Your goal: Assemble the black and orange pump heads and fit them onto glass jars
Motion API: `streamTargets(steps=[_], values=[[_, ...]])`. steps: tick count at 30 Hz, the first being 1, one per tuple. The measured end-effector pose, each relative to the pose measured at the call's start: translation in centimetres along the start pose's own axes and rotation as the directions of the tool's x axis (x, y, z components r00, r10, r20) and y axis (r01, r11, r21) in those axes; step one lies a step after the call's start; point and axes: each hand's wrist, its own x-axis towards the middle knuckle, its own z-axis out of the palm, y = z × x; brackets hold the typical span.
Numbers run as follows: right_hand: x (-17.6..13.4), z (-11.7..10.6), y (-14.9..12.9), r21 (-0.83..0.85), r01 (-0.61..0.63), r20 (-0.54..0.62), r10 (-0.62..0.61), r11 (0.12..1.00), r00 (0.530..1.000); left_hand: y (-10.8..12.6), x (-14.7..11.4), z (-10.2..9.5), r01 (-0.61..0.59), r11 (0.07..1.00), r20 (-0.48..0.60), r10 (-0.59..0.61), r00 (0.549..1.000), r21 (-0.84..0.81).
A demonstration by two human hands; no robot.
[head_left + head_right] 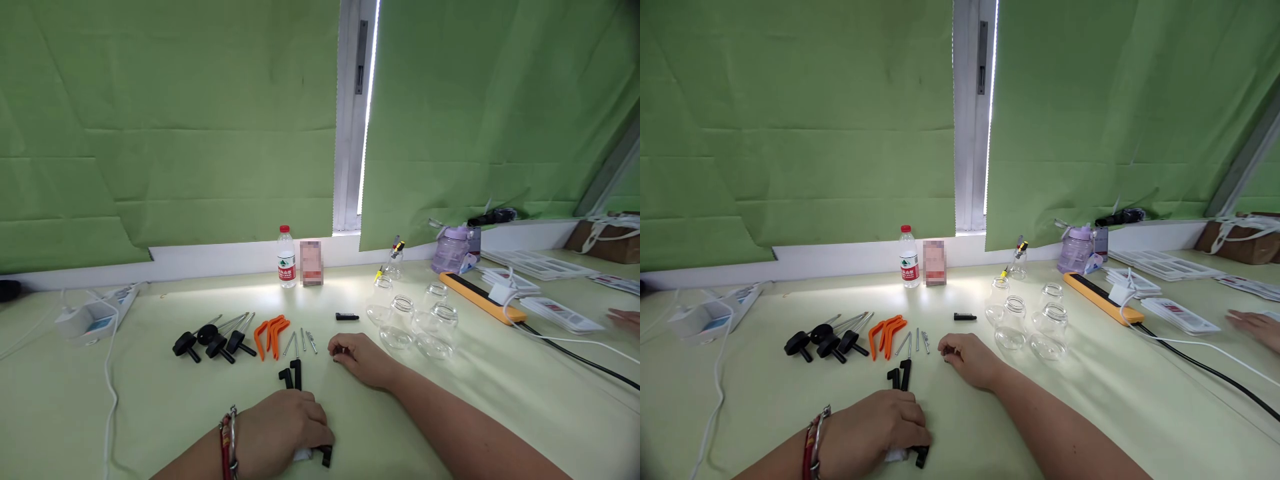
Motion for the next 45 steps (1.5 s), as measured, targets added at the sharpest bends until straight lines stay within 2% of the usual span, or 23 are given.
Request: streamTargets(steps=[3,6,9,12,15,18,20,22,24,29,31,36,40,42,45], values=[[0.0,-0.1,-0.1,-0.005,0.005,-0.001,-0.005,1.0,1.0,0.5,0.5,0.4,0.031,0.996,0.001,-0.032,0.999,0.082],[0.0,-0.1,-0.2,-0.013,0.007,0.0,-0.007,1.0,1.0,1.1,0.8,0.7,0.109,0.979,0.021,-0.114,0.993,0.171],[0.0,-0.1,-0.2,-0.021,0.006,0.002,-0.006,1.0,1.0,1.5,1.1,1.0,0.16,0.971,0.038,-0.169,0.985,0.179],[0.0,0.0,-0.1,-0.025,0.0,0.001,0.0,1.0,1.0,1.5,1.3,1.3,0.226,0.972,0.01,-0.227,0.974,0.072],[0.0,0.0,0.0,-0.014,0.001,0.0,-0.001,1.0,1.0,1.4,1.4,1.6,0.325,0.939,-0.078,-0.334,0.939,-0.113],[0.0,0.1,0.0,-0.005,-0.002,-0.005,0.002,1.0,1.0,1.2,1.5,1.8,0.417,0.854,-0.151,-0.478,0.865,-0.309],[0.0,0.1,0.0,-0.01,-0.002,-0.009,0.002,1.0,1.0,1.0,1.5,1.9,0.469,0.784,-0.152,-0.564,0.811,-0.407],[0.0,0.1,-0.1,-0.02,0.008,-0.013,-0.008,1.0,1.0,0.8,1.6,1.9,0.498,0.734,-0.142,-0.615,0.776,-0.461],[0.0,0.1,-0.2,-0.031,0.016,-0.014,-0.017,0.999,1.0,0.7,1.8,1.9,0.505,0.719,-0.147,-0.632,0.761,-0.478],[0.0,0.2,-0.3,-0.032,0.015,-0.013,-0.015,0.999,1.0,0.4,1.8,1.5,0.508,0.762,-0.181,-0.61,0.772,-0.401],[0.0,0.2,-0.2,-0.025,0.015,-0.022,-0.015,1.0,1.0,0.2,1.7,1.4,0.519,0.765,-0.195,-0.616,0.763,-0.382],[0.0,0.3,-0.2,0.018,0.007,-0.042,-0.007,1.0,0.999,-0.4,1.7,1.7,0.54,0.699,-0.162,-0.669,0.725,-0.468],[0.1,0.4,0.1,0.045,0.008,-0.085,-0.004,0.999,0.996,-0.4,1.9,1.9,0.523,0.653,-0.129,-0.684,0.718,-0.548],[0.2,0.3,0.5,0.016,-0.006,-0.126,0.008,1.0,0.992,-0.3,2.0,1.9,0.527,0.631,-0.106,-0.692,0.714,-0.568],[0.3,0.1,1.3,-0.113,-0.083,-0.168,0.063,0.99,0.984,-0.1,1.9,1.5,0.524,0.631,-0.107,-0.691,0.715,-0.571]])
